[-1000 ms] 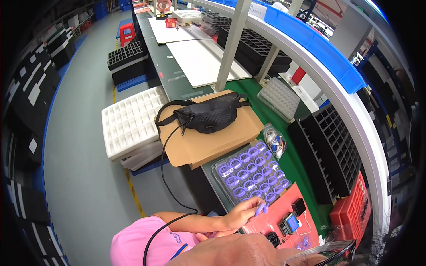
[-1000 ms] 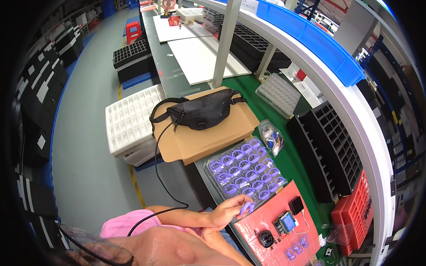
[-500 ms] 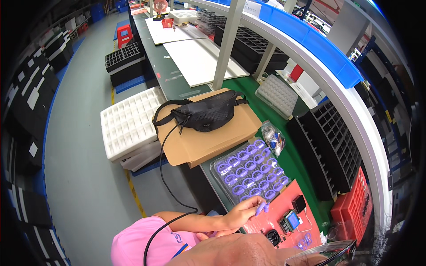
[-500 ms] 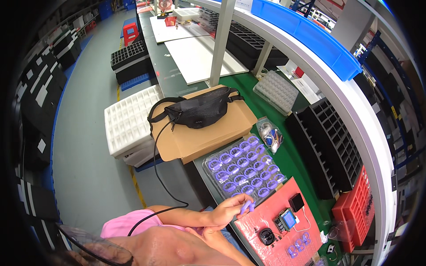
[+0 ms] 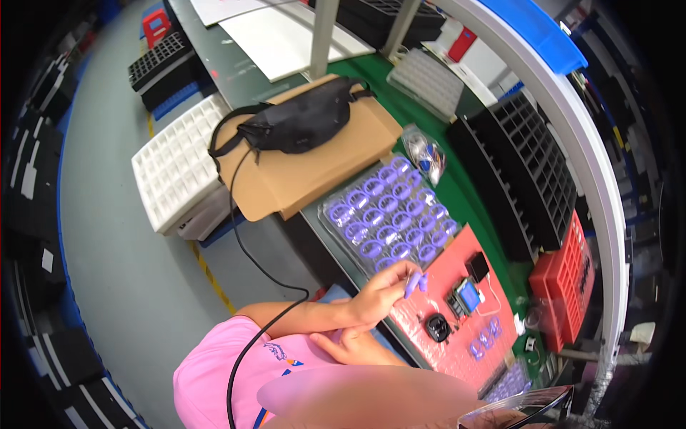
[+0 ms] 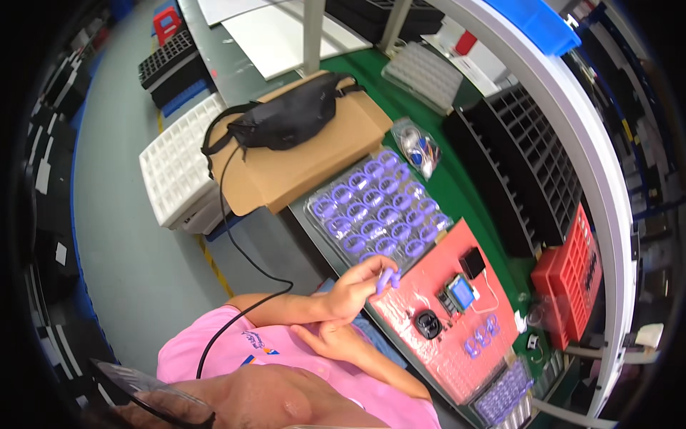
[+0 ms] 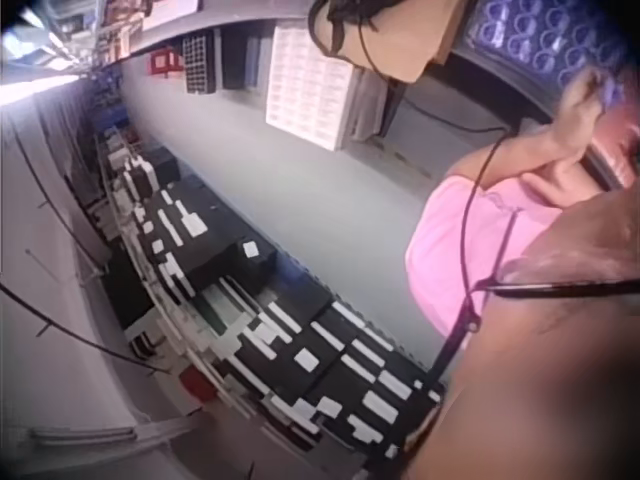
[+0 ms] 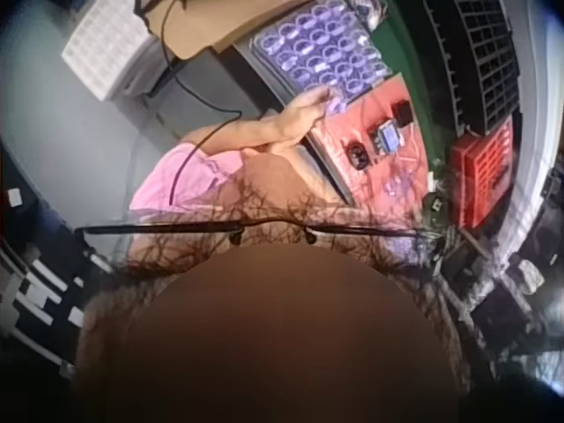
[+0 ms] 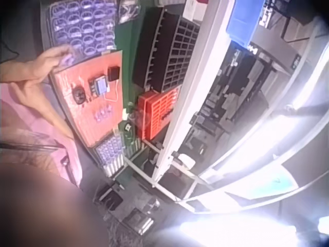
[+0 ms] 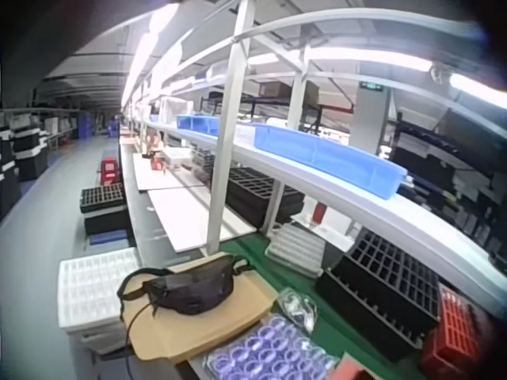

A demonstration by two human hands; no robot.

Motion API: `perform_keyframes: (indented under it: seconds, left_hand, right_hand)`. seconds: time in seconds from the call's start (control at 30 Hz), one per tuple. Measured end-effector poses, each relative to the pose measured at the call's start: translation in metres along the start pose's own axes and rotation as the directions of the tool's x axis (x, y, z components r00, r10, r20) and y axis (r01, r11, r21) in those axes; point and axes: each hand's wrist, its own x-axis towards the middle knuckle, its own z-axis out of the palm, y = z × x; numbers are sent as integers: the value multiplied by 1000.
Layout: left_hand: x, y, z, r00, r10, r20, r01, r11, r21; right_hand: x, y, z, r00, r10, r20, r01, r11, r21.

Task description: Assembling and testing small electronic components at a factory workstation.

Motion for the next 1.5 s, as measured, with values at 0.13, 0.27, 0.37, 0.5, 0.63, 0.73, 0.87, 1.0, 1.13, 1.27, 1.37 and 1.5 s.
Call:
perform_keyframes:
  seconds: [0.13,0.27,0.37,0.5,0.63,0.73,0.87,1.0,1.13,1.27,1.37,1.5]
  left_hand:
    - [2,1,1,999,-19,29,18,1000,4]
    - [1,-2,0,999,-40,36,40,999,-4]
    - [0,-4,1,998,-56,20,57,998,-17]
    - [0,-6,-1,999,-37,16,38,999,-14]
    - [-2,-8,-2,999,-40,32,42,997,-68]
    - [0,-7,-2,1000,-19,4,19,999,-35]
    - [7,-5,-1,999,18,-27,-19,999,-37]
    - [14,-1,-6,998,46,-47,-46,999,-12]
    - [11,-2,-9,996,48,-69,-48,999,6]
    - [13,-5,-7,993,80,-91,-78,997,18]
    - [13,-3,-5,990,102,-101,-99,994,36]
    - [12,2,-4,987,133,-94,-126,989,81]
  right_hand:
    - [-3,6,2,999,43,-1,-43,999,22]
    - [-3,4,2,999,23,-25,-22,999,40]
    - [-5,7,4,999,3,-52,-1,999,38]
    - [-7,8,4,998,-4,-69,6,1000,29]
    - [-8,9,6,993,-48,-107,52,998,37]
    - [-8,15,6,988,-74,-138,78,997,26]
    - [-9,20,5,982,-84,-168,84,996,-4]
    - [-7,25,2,974,-91,-206,89,996,-19]
    - [-12,27,5,962,-106,-253,95,994,-55]
    - [-10,27,1,924,-216,-317,181,974,-137]
    - [-15,31,2,923,-200,-329,164,977,-135]
    - [-17,34,1,907,-212,-363,175,976,-131]
